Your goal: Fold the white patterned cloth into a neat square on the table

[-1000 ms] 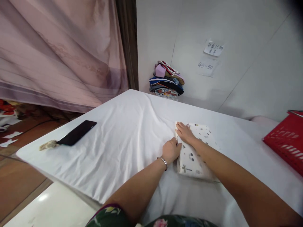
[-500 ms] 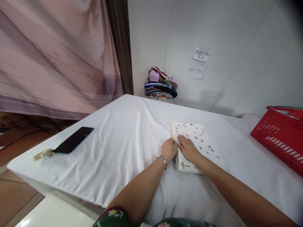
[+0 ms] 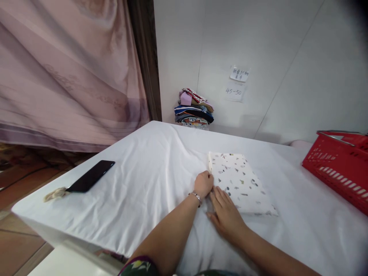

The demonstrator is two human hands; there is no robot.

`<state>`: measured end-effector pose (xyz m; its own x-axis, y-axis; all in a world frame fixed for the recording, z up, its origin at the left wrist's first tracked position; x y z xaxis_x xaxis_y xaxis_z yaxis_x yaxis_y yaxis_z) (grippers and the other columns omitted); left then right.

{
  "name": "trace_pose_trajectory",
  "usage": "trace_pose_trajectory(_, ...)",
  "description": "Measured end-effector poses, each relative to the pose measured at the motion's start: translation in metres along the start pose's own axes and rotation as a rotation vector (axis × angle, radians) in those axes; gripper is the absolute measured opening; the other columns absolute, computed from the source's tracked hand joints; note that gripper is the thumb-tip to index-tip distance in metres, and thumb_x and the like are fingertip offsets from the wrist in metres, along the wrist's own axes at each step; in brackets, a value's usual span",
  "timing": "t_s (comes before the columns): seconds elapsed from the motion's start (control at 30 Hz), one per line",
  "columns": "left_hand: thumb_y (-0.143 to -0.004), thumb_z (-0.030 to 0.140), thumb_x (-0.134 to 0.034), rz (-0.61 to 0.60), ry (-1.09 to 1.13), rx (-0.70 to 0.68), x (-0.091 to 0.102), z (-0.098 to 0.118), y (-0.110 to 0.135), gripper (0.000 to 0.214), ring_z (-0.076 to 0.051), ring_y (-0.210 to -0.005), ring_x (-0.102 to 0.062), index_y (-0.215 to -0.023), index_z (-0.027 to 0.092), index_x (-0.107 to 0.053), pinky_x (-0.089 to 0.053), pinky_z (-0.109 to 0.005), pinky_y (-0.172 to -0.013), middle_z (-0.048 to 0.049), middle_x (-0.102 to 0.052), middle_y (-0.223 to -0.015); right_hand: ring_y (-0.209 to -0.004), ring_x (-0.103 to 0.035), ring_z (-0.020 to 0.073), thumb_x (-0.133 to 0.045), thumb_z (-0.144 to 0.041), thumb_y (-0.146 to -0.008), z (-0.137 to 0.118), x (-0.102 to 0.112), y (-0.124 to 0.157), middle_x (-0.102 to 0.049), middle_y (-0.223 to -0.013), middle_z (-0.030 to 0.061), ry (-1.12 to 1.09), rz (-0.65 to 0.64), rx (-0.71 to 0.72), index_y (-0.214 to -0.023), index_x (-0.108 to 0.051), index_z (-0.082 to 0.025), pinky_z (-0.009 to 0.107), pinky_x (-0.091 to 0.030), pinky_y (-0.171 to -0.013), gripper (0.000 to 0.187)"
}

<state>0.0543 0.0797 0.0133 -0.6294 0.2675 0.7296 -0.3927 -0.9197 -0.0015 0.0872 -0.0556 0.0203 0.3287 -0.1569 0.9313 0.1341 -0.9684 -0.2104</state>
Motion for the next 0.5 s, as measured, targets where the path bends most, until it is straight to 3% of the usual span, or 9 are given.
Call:
trace_pose_trajectory(0.1, -0.083, 0.02, -0.041, 0.017, 0.034, -0.009, 0.002, -0.001, 0.0, 0.019, -0.015, -0.081, -0.06, -0.084, 0.018, -0.06, -0.041, -0.023, -0.072, -0.006, -0.067, -0.087, -0.133, -0.021, 0.0252, -0.042, -0.036, -0.085, -0.022, 0.012, 0.018, -0.029, -0.143, 0.005, -0.063, -0.116, 0.163, -0.14, -0.025, -0.025, 0.049, -0.021, -0.108, 0.059)
trace_pose_trajectory(0.2, -0.083, 0.021, -0.042, 0.045, 0.083, 0.005, 0.003, -0.003, 0.0, 0.017, -0.015, -0.081, -0.06, -0.092, 0.019, -0.056, -0.041, -0.022, -0.07, -0.0052, -0.066, -0.089, -0.132, -0.025, 0.0229, -0.04, -0.033, -0.087, -0.003, 0.041, 0.029, -0.033, -0.142, 0.0015, -0.055, -0.079, 0.176, -0.138, -0.028, -0.03, 0.049, -0.017, -0.109, 0.053)
trace_pose_trajectory(0.3, -0.085, 0.032, -0.042, 0.058, 0.124, 0.027, 0.003, -0.003, 0.002, 0.022, -0.016, -0.082, -0.06, -0.098, 0.019, -0.054, -0.041, -0.023, -0.069, -0.0053, -0.066, -0.09, -0.131, -0.025, 0.0256, -0.042, -0.036, -0.084, 0.071, 0.081, 0.038, -0.035, -0.141, 0.0048, 0.084, 0.177, -0.118, -0.133, -0.039, -0.025, 0.05, -0.016, -0.108, 0.05)
trace_pose_trajectory(0.37, -0.085, 0.043, -0.041, 0.058, 0.122, 0.035, 0.002, -0.001, 0.003, 0.031, -0.017, -0.084, -0.06, -0.101, 0.019, -0.053, -0.041, -0.024, -0.069, -0.0057, -0.066, -0.092, -0.129, -0.03, 0.0281, -0.044, -0.039, -0.081, 0.13, 0.097, 0.05, -0.037, -0.139, 0.0098, 0.135, 0.273, -0.383, -0.131, -0.042, -0.019, 0.048, -0.025, -0.105, 0.054)
trace_pose_trajectory(0.43, -0.084, 0.048, -0.041, 0.046, 0.088, 0.043, 0.001, 0.002, 0.005, 0.036, -0.018, -0.086, -0.06, -0.103, 0.019, -0.052, -0.04, -0.026, -0.069, -0.0061, -0.066, -0.093, -0.12, -0.043, 0.0285, -0.041, -0.043, -0.081, 0.178, 0.094, 0.062, -0.043, -0.134, 0.0127, 0.064, 0.209, -0.625, -0.134, -0.036, -0.015, 0.045, -0.036, -0.097, 0.06)
trace_pose_trajectory(0.5, -0.083, 0.046, -0.043, 0.037, 0.05, 0.055, 0.001, 0.003, 0.004, 0.036, -0.019, -0.088, -0.06, -0.105, 0.019, -0.051, -0.04, -0.026, -0.069, -0.0063, -0.066, -0.094, -0.105, -0.055, 0.0267, -0.04, -0.047, -0.08, 0.204, 0.081, 0.068, -0.055, -0.122, 0.0126, -0.062, 0.103, -0.775, -0.137, -0.032, -0.015, 0.041, -0.043, -0.088, 0.066)
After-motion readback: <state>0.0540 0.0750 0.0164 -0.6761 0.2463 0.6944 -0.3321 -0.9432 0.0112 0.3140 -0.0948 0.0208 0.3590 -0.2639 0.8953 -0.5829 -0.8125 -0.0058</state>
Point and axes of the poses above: each hand's wrist, its own y-axis away from the middle knuckle, its own x-axis out of the back of the hand, z = x × y, the point moved 7 cm from there along -y, towards the middle knuckle
